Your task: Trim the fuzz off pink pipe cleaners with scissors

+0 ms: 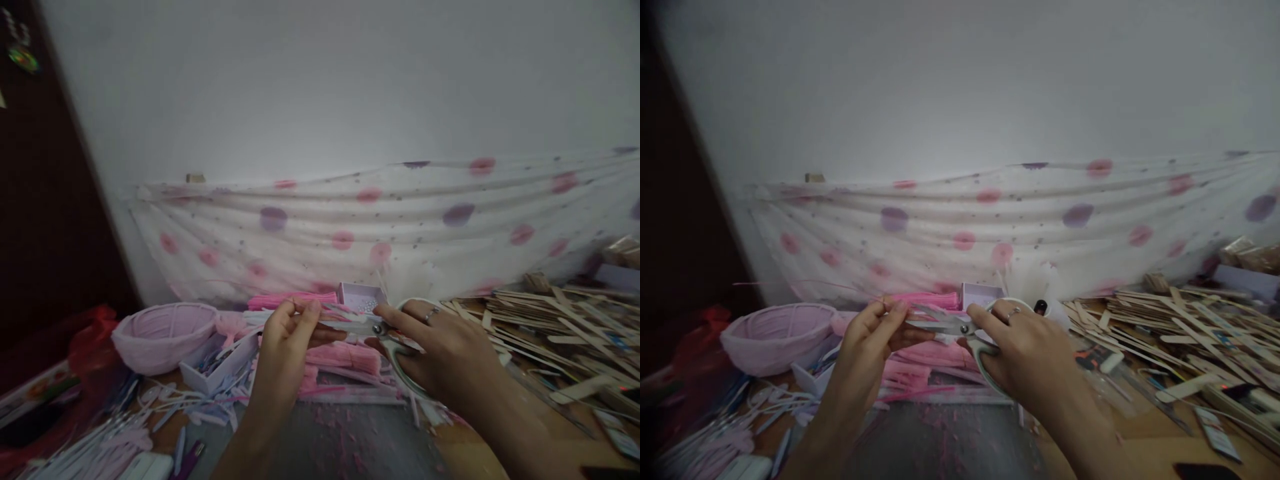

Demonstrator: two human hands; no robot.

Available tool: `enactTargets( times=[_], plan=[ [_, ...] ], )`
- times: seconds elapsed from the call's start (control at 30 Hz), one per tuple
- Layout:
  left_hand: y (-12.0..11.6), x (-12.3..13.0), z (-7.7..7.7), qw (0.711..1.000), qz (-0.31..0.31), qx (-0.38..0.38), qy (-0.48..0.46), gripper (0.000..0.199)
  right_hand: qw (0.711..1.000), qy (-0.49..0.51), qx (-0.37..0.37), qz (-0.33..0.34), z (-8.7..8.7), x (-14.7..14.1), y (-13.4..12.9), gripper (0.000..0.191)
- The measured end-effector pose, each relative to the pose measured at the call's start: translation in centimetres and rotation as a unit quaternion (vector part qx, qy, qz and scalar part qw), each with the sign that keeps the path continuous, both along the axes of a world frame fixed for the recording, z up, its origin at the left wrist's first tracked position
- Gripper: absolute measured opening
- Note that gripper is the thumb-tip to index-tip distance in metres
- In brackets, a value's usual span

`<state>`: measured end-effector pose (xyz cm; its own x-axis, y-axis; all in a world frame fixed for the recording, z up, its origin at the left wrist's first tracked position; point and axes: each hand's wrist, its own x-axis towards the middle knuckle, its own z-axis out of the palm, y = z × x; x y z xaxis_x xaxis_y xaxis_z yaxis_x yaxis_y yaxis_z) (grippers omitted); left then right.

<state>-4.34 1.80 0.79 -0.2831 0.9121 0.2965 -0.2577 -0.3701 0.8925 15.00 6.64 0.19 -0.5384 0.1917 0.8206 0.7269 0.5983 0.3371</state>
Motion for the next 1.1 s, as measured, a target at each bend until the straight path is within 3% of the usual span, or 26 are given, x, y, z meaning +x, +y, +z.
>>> enactTargets(
  times=[0.27,1.1],
  plan=[
    [0.12,-0.41,0.08,1.0,-0.011,-0.007,-0.023,0.034,0.999,0.013,-0.04,-0.001,-0.46,-0.1,0.33,0.024],
    [0.53,-0.07,-0.16,1.0,-0.005,0.018,-0.018,0.037,0.998,0.01,-0.055,0.024,-0.39,0.32,0.67,0.028]
  ],
)
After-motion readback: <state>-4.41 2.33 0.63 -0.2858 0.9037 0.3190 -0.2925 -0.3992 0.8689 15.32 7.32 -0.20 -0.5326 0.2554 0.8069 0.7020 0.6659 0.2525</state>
